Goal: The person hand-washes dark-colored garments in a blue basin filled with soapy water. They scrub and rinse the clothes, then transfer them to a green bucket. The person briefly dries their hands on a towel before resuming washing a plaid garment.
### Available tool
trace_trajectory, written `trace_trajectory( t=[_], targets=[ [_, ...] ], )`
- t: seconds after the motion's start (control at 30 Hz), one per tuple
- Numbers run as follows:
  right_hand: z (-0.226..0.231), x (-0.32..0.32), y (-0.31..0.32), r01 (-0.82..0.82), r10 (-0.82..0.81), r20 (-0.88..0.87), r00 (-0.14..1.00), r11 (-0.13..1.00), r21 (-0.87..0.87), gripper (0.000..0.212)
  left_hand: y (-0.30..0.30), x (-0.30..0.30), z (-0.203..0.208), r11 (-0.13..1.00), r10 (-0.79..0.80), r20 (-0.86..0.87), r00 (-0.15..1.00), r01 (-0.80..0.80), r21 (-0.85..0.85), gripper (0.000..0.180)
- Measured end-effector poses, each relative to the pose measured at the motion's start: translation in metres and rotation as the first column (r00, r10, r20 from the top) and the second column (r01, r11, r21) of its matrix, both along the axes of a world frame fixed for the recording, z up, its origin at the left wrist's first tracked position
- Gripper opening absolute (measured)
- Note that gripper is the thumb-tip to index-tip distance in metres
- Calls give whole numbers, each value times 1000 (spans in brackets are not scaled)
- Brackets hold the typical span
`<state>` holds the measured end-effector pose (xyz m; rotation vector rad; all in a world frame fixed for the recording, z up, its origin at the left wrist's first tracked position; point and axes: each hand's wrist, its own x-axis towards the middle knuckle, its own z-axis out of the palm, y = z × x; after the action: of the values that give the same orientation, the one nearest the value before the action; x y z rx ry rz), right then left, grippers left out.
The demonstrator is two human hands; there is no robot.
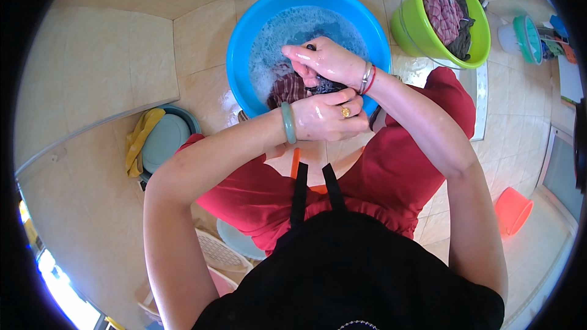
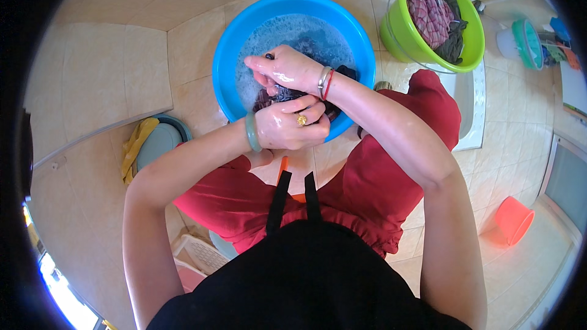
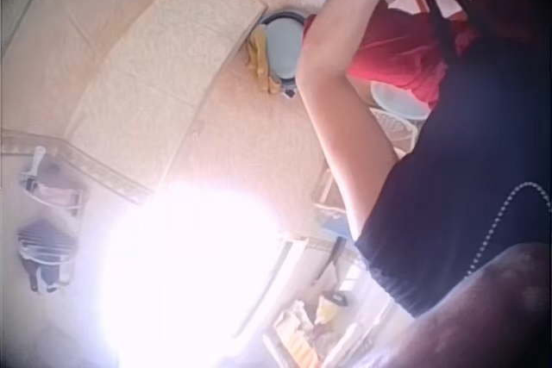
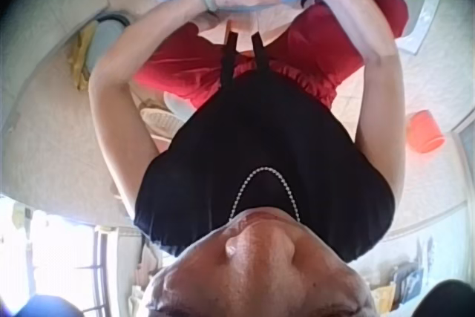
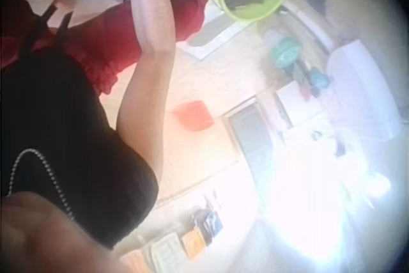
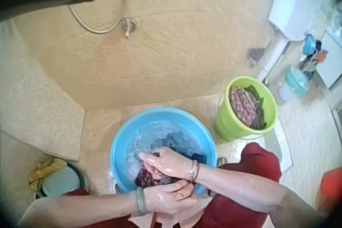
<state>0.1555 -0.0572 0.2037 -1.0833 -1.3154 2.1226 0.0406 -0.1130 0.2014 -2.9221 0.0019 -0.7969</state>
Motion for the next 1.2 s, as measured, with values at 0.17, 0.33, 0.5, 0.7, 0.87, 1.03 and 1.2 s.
trace_trajectory(
  t=[0.17, 0.33, 0.5, 0.7, 0.87, 1.03, 1.2],
  targets=[
    [-7, -1, -4, -21, -8, 193, 981, 989, 149, 48, 2, 3, -20, 997, -46, -123, 991, 54, 62, 10],
    [-9, -3, -7, -69, -42, 391, 919, 962, 266, 49, 2, 6, -42, 993, -18, -216, 976, 42, 107, 17],
    [-22, -6, -8, -78, -164, 510, 845, 904, 421, 48, 4, 7, -68, 995, -22, -424, 905, 62, 82, 25],
    [-43, -4, -2, 59, -226, 488, 843, 941, 334, 49, 8, 13, -73, 996, 23, -503, 864, 22, 82, 25],
    [-55, 23, 13, 500, -509, 16, 861, 839, -216, 37, 19, -22, -31, 964, 28, -150, 988, -66, -257, 28],
    [-51, 42, 13, 452, -651, -302, 697, 725, -520, 28, 15, -22, -3, 477, 729, 132, 672, -360, -802, 57],
    [-23, 38, 0, 345, -455, -329, 828, 875, -341, 37, 44, -43, -27, -388, 920, -214, 327, 690, -611, 47]
  ],
)
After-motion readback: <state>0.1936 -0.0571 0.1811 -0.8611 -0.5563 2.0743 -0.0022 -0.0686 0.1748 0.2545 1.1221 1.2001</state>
